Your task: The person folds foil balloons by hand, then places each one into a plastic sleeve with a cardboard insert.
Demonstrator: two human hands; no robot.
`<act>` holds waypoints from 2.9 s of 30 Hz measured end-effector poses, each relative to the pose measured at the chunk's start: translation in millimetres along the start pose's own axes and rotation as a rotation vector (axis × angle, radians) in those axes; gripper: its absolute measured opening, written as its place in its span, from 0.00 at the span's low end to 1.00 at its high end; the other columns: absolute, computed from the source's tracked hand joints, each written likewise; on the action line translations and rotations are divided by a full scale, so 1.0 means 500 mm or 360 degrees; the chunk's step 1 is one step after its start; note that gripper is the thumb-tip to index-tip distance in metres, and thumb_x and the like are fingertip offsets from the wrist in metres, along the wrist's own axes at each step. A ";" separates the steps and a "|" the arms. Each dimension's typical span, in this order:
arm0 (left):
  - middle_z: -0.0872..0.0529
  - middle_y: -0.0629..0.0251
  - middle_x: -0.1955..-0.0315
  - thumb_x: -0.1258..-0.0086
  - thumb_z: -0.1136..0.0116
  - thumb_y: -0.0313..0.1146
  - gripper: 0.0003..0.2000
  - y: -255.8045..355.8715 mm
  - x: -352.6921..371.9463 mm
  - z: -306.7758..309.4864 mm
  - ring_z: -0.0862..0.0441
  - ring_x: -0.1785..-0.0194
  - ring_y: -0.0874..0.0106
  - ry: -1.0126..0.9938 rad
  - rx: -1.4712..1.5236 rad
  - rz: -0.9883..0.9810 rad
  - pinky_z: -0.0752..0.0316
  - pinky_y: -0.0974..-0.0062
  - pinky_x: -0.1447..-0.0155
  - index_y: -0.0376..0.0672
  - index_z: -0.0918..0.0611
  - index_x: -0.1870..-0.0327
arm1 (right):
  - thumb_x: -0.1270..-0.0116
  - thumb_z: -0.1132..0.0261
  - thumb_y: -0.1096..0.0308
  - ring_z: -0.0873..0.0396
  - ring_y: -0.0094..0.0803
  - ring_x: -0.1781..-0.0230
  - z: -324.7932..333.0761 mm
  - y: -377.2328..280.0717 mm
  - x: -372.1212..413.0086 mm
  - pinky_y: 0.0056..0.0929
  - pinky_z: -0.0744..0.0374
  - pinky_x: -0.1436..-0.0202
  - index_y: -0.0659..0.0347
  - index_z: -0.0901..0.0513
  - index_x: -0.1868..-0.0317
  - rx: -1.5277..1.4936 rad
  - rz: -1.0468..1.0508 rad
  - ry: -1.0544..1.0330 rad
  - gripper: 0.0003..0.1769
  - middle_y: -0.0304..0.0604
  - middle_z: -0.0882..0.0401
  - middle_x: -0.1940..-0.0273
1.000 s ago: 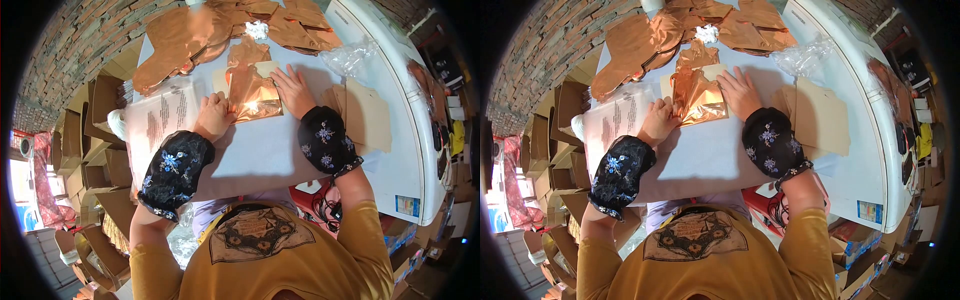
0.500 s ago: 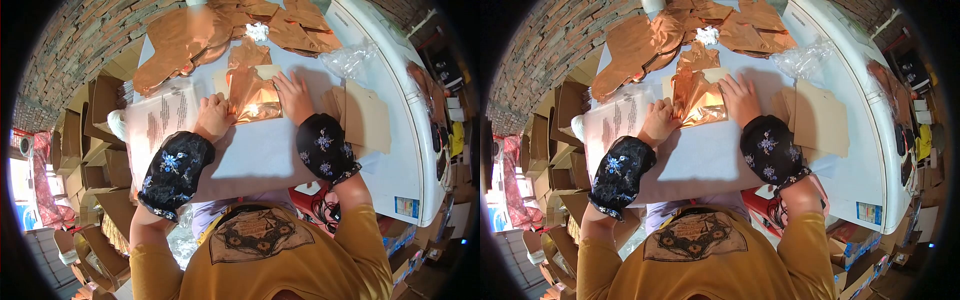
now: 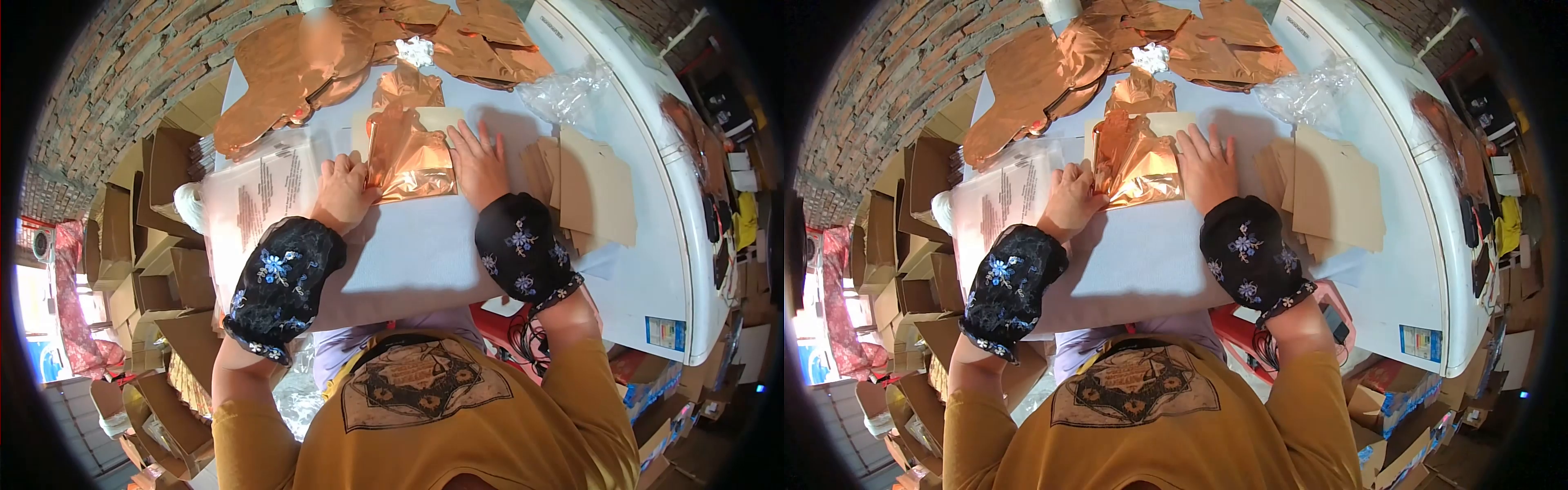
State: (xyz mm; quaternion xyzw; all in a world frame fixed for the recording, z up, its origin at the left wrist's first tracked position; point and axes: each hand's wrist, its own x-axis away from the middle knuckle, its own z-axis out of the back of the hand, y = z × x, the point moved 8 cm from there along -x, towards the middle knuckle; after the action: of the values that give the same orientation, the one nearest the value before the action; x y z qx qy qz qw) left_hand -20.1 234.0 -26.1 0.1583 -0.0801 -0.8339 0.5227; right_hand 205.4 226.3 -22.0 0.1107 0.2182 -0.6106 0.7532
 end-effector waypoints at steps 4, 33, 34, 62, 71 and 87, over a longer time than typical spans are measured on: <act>0.23 0.53 0.53 0.42 0.31 0.36 0.17 -0.002 -0.012 -0.002 0.30 0.47 0.50 0.0053 0.0017 -0.0105 0.32 0.57 0.40 0.36 0.18 0.55 | 0.27 0.40 0.62 0.36 0.46 0.27 0.004 -0.004 0.000 0.60 0.40 0.26 0.53 0.24 0.34 0.0009 0.0055 0.0086 0.22 0.40 0.28 0.31; 0.23 0.59 0.53 0.26 0.44 0.36 0.14 0.035 0.002 0.018 0.30 0.49 0.55 0.0314 -0.0021 -0.0106 0.31 0.60 0.41 0.52 0.20 0.41 | 0.28 0.43 0.68 0.34 0.47 0.28 0.025 0.036 -0.015 0.54 0.43 0.22 0.56 0.25 0.32 -0.0534 -0.0161 0.0158 0.24 0.45 0.28 0.31; 0.23 0.60 0.53 0.26 0.44 0.36 0.14 0.035 0.003 0.018 0.30 0.49 0.55 0.0292 0.0008 -0.0102 0.31 0.60 0.41 0.52 0.20 0.41 | 0.29 0.41 0.66 0.34 0.48 0.28 0.055 -0.004 -0.021 0.53 0.42 0.23 0.57 0.25 0.33 -0.0487 0.0059 0.0121 0.24 0.46 0.28 0.32; 0.35 0.51 0.26 0.23 0.50 0.55 0.34 0.181 0.101 -0.002 0.41 0.21 0.54 0.0128 -0.0022 -0.0426 0.46 0.57 0.20 0.38 0.34 0.25 | 0.30 0.37 0.58 0.39 0.52 0.24 0.081 -0.077 0.106 0.50 0.40 0.22 0.67 0.31 0.29 -0.0421 0.0548 -0.0348 0.33 0.54 0.34 0.27; 0.36 0.56 0.24 0.23 0.52 0.57 0.34 0.177 0.104 -0.011 0.42 0.21 0.56 0.0107 -0.0134 -0.0363 0.49 0.52 0.20 0.42 0.35 0.24 | 0.30 0.40 0.61 0.20 0.56 0.50 0.027 0.070 0.004 0.51 0.23 0.47 0.65 0.23 0.41 -0.0404 -0.0378 0.0057 0.22 0.56 0.17 0.52; 0.37 0.59 0.23 0.24 0.51 0.58 0.35 0.170 0.111 -0.020 0.42 0.20 0.60 0.0181 -0.0125 -0.0368 0.50 0.50 0.20 0.44 0.36 0.23 | 0.30 0.39 0.61 0.26 0.31 0.65 0.116 0.306 -0.071 0.33 0.26 0.59 0.62 0.24 0.61 -0.0949 -0.0922 0.0990 0.12 0.39 0.24 0.67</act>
State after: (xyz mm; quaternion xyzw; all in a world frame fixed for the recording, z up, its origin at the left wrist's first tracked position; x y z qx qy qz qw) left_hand 32.8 147.1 -20.2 0.1930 0.0011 -0.8807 0.4326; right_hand 359.4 267.1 30.3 0.0025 0.6179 -0.6435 0.4517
